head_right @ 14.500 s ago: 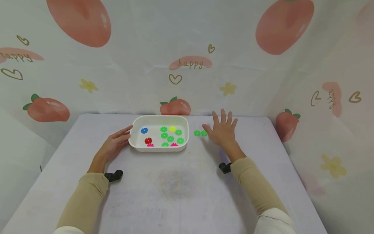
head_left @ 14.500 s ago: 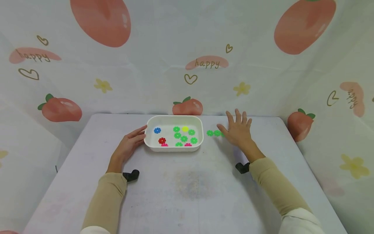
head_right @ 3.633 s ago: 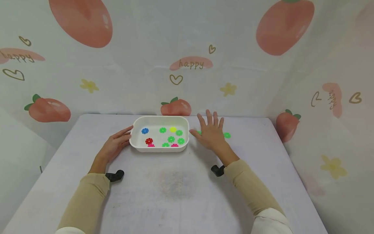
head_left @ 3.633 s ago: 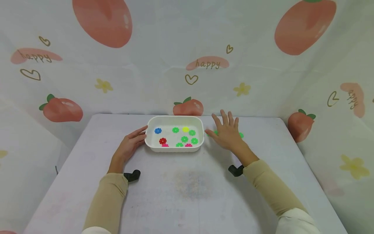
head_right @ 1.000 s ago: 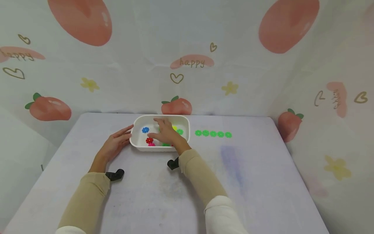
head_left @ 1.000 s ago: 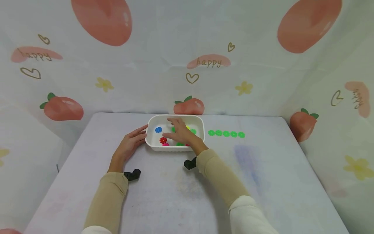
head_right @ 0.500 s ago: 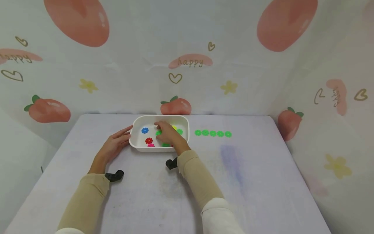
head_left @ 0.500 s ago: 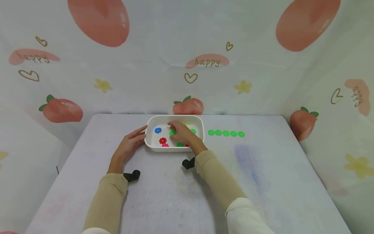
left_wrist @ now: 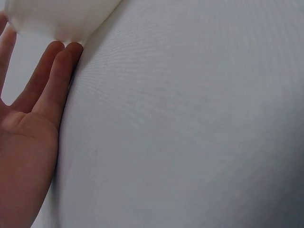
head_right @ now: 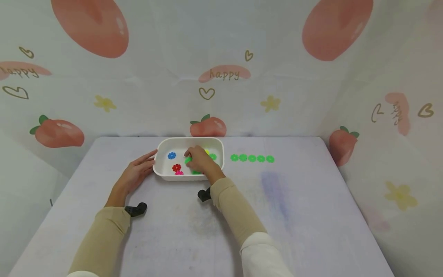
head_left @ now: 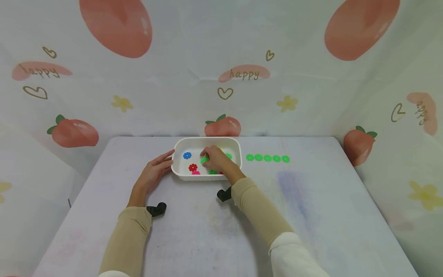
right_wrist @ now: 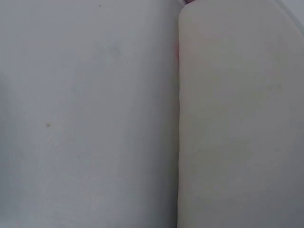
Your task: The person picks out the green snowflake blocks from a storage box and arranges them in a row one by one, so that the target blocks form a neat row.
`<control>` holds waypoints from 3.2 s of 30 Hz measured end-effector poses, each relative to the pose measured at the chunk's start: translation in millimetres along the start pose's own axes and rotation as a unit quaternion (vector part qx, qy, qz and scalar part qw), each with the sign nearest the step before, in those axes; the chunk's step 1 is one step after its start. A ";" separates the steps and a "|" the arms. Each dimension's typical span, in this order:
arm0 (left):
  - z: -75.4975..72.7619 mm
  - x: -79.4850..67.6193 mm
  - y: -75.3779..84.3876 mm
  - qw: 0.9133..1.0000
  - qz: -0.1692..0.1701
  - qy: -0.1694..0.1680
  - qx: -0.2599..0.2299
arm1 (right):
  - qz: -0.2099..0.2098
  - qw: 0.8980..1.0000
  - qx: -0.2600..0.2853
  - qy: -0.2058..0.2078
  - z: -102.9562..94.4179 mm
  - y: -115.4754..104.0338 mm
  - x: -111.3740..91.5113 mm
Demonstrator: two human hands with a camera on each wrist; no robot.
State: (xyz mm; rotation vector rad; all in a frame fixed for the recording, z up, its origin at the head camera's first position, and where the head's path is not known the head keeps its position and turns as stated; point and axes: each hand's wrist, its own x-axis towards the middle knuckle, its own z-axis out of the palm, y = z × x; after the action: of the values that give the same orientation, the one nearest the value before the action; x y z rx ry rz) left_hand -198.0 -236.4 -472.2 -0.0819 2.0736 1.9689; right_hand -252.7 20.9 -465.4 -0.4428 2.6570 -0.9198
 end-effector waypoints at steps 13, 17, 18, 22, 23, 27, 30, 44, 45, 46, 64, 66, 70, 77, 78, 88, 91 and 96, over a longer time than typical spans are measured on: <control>-3.4 5.9 -9.0 1.000 0.002 0.004 0.000 | -0.034 0.995 0.083 0.051 -14.3 1.1 -5.6; -0.1 0.1 -1.7 1.000 -0.004 0.000 0.003 | -0.040 0.991 0.112 0.067 -21.6 2.3 -7.3; 1.2 -2.0 0.9 1.000 -0.005 -0.001 0.004 | -0.038 0.990 0.120 0.068 -23.3 2.6 -7.9; 5.0 -8.8 9.6 1.000 -0.006 -0.004 0.001 | -0.036 0.987 0.137 0.076 -30.9 3.3 -11.7; 4.5 -7.3 7.5 1.000 -0.004 -0.004 0.000 | -0.038 0.986 0.139 0.079 -33.2 3.3 -13.0; 0.1 0.5 -3.8 1.000 0.003 0.001 0.005 | -0.051 0.979 0.174 0.092 -42.2 2.9 -18.5; -2.1 3.9 -7.8 1.000 0.002 0.001 0.009 | -0.050 0.971 0.209 0.107 -45.8 3.2 -23.8; 4.8 -10.9 12.2 1.000 -0.008 -0.006 0.000 | -0.054 0.945 0.280 0.159 -57.5 15.7 -48.3; 3.9 -9.6 10.5 1.000 -0.008 -0.005 0.001 | -0.052 0.945 0.281 0.159 -58.7 17.1 -50.0; 2.7 -8.0 8.5 1.000 -0.008 -0.004 0.001 | -0.049 0.945 0.282 0.160 -59.9 18.5 -51.4; 2.3 -2.4 2.1 1.000 -0.007 -0.004 0.004 | -0.010 0.934 0.299 0.194 -73.3 61.9 -72.1; 4.8 -4.9 6.8 1.000 -0.008 -0.006 -0.003 | -0.002 0.934 0.296 0.198 -76.2 66.8 -75.0; 6.1 -8.2 12.7 1.000 -0.011 -0.002 -0.009 | 0.006 0.930 0.307 0.202 -81.1 76.1 -79.7; 4.3 -8.3 11.8 1.000 -0.017 -0.001 -0.008 | 0.029 0.919 0.329 0.214 -86.8 97.1 -88.3; 4.1 -7.6 10.9 1.000 -0.016 0.000 -0.009 | 0.032 0.919 0.327 0.217 -88.2 100.2 -89.8; -2.4 6.4 -9.4 1.000 0.004 0.006 -0.010 | 0.077 0.919 0.310 0.234 -103.3 123.1 -108.9; -2.4 5.8 -9.8 1.000 0.008 0.006 -0.007 | 0.087 0.916 0.313 0.237 -106.2 130.3 -113.3; 0.5 5.4 -8.7 1.000 0.005 0.009 -0.006 | 0.095 0.909 0.311 0.259 -108.7 148.2 -119.0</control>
State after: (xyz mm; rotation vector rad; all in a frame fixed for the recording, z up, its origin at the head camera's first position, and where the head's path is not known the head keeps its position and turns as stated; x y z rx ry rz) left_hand -201.1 -235.7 -481.9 -0.0928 2.0781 1.9928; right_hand -212.9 236.0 -457.2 0.2431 2.5352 -1.9312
